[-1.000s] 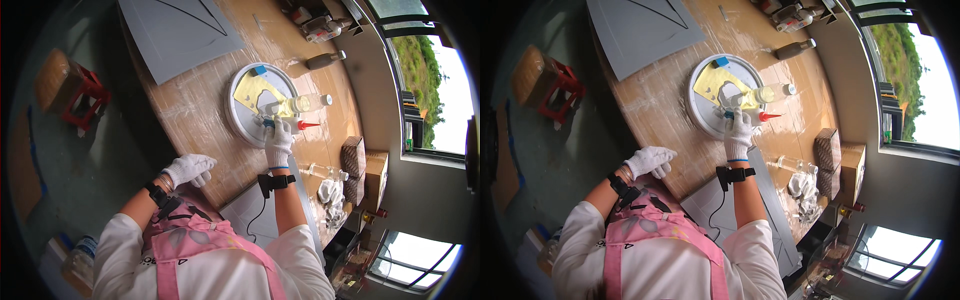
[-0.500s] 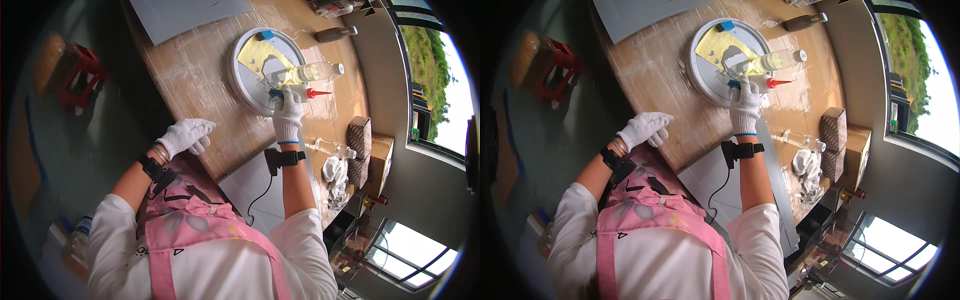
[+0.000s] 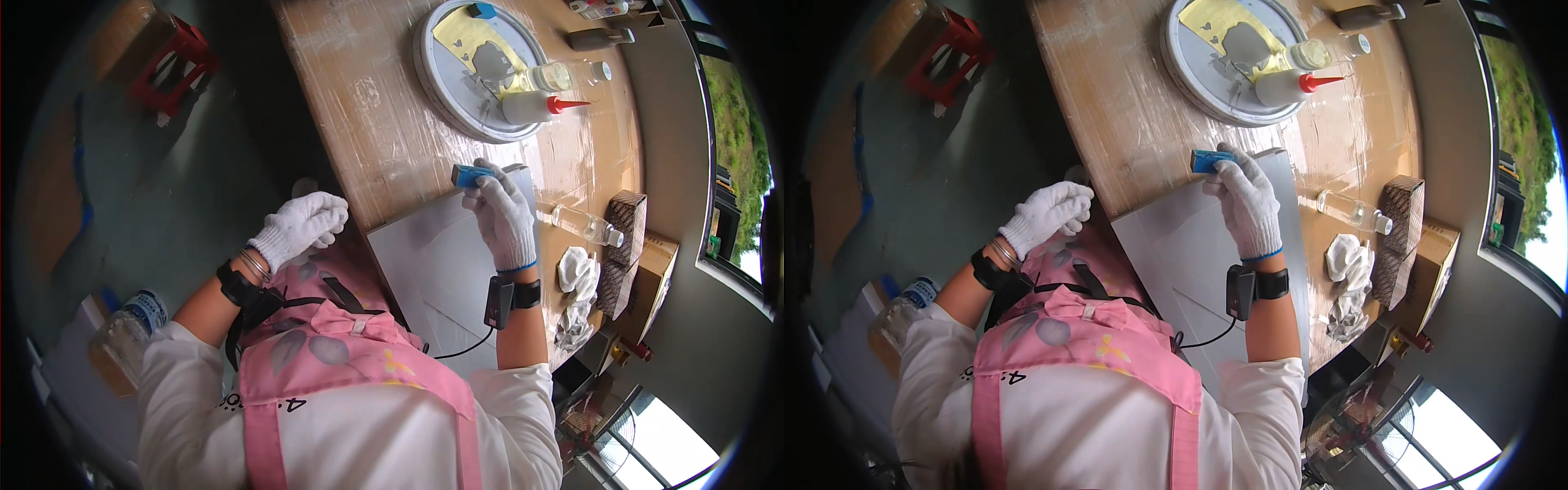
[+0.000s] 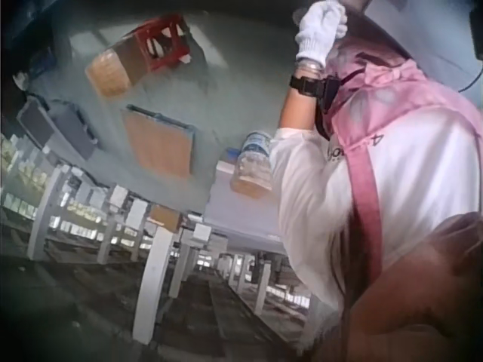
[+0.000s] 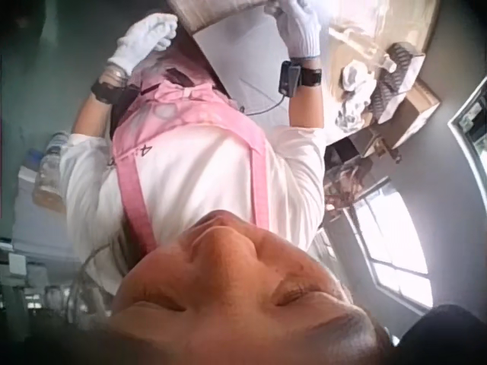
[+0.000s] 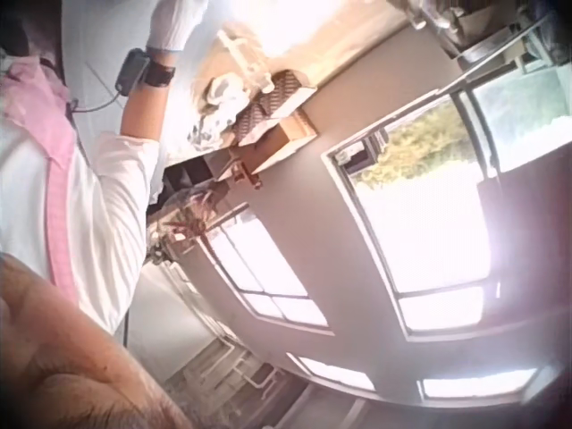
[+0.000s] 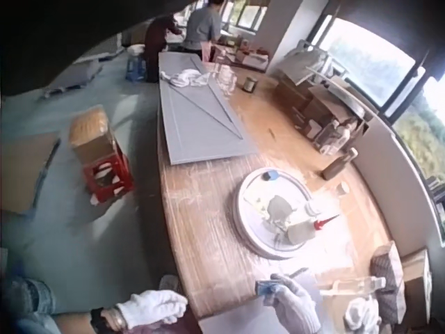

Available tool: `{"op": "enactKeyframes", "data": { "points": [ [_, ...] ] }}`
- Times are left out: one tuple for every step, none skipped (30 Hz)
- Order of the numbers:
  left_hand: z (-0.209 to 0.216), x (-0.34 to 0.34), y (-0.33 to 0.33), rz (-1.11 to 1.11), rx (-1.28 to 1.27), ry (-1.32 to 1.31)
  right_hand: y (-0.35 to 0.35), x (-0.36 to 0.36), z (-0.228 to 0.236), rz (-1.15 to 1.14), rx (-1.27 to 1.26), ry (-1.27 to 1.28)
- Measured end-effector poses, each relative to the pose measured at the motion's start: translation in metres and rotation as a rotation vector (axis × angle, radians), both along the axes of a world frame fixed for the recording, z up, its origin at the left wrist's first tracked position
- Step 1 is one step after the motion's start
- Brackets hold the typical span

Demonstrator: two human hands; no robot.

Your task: Wiping and finishing a furniture panel with a cloth and a sanding block.

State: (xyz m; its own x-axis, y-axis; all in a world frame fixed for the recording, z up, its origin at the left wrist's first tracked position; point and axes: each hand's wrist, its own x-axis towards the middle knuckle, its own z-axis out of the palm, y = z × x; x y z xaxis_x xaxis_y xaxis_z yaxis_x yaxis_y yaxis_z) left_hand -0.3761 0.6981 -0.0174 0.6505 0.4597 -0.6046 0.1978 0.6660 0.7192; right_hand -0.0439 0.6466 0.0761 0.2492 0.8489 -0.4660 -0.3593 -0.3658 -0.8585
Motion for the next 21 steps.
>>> {"op": "enactKeyframes", "data": {
  "points": [
    [0.011, 0.004, -0.010, -0.014, -0.013, 0.016, -0.012, -0.001, -0.005, 0.005, -0.010, 0.087],
    [0.002, 0.003, -0.023, -0.018, -0.092, -0.065, -0.021, -0.002, -0.009, 0.010, -0.022, 0.175],
    [0.005, 0.003, -0.034, -0.033, -0.123, -0.032, -0.027, -0.004, -0.012, 0.029, -0.039, 0.213],
    [0.013, 0.009, -0.043, -0.049, -0.157, -0.005, -0.030, -0.008, -0.011, 0.019, -0.035, 0.225],
    [0.012, 0.012, -0.052, -0.051, -0.161, -0.026, -0.030, -0.015, -0.008, 0.008, -0.032, 0.236],
    [0.016, 0.016, -0.058, -0.072, -0.142, -0.007, -0.033, -0.020, -0.007, -0.003, -0.029, 0.248],
    [0.024, 0.021, -0.062, -0.090, -0.122, 0.009, -0.035, -0.019, -0.010, 0.011, -0.019, 0.276],
    [0.028, 0.027, -0.066, -0.108, -0.102, 0.026, -0.038, -0.017, -0.015, 0.025, -0.009, 0.303],
    [0.027, 0.033, -0.073, -0.086, -0.083, 0.015, -0.040, -0.016, -0.018, 0.038, 0.001, 0.332],
    [0.028, 0.041, -0.078, -0.072, -0.064, 0.044, -0.042, -0.016, -0.018, 0.020, -0.016, 0.368],
    [0.028, 0.049, -0.082, -0.057, -0.046, 0.074, -0.044, -0.018, -0.018, 0.002, -0.033, 0.405],
    [0.027, 0.053, -0.085, -0.044, -0.027, 0.103, -0.045, -0.020, -0.019, -0.016, -0.049, 0.441],
    [0.021, 0.058, -0.087, -0.049, 0.017, 0.175, -0.046, -0.019, -0.021, 0.015, -0.039, 0.501],
    [0.018, 0.061, -0.088, -0.030, 0.018, 0.162, -0.048, -0.017, -0.025, 0.046, -0.029, 0.561],
    [0.017, 0.064, -0.089, -0.012, 0.020, 0.149, -0.048, -0.016, -0.027, 0.077, -0.018, 0.621],
    [0.015, 0.066, -0.090, 0.008, 0.017, 0.140, -0.047, -0.018, -0.027, 0.076, -0.028, 0.621],
    [0.013, 0.068, -0.091, 0.059, 0.006, 0.112, -0.047, -0.021, -0.027, 0.074, -0.038, 0.620],
    [0.011, 0.070, -0.093, 0.110, -0.004, 0.084, -0.045, -0.023, -0.026, 0.072, -0.047, 0.619],
    [0.008, 0.070, -0.096, 0.162, -0.022, 0.057, -0.045, -0.025, -0.024, 0.077, -0.052, 0.550],
    [0.004, 0.069, -0.095, 0.135, -0.024, 0.045, -0.043, -0.027, -0.019, 0.084, -0.056, 0.481],
    [0.000, 0.068, -0.093, 0.108, -0.026, 0.033, -0.038, -0.030, -0.015, 0.093, -0.060, 0.412]
  ]
}}
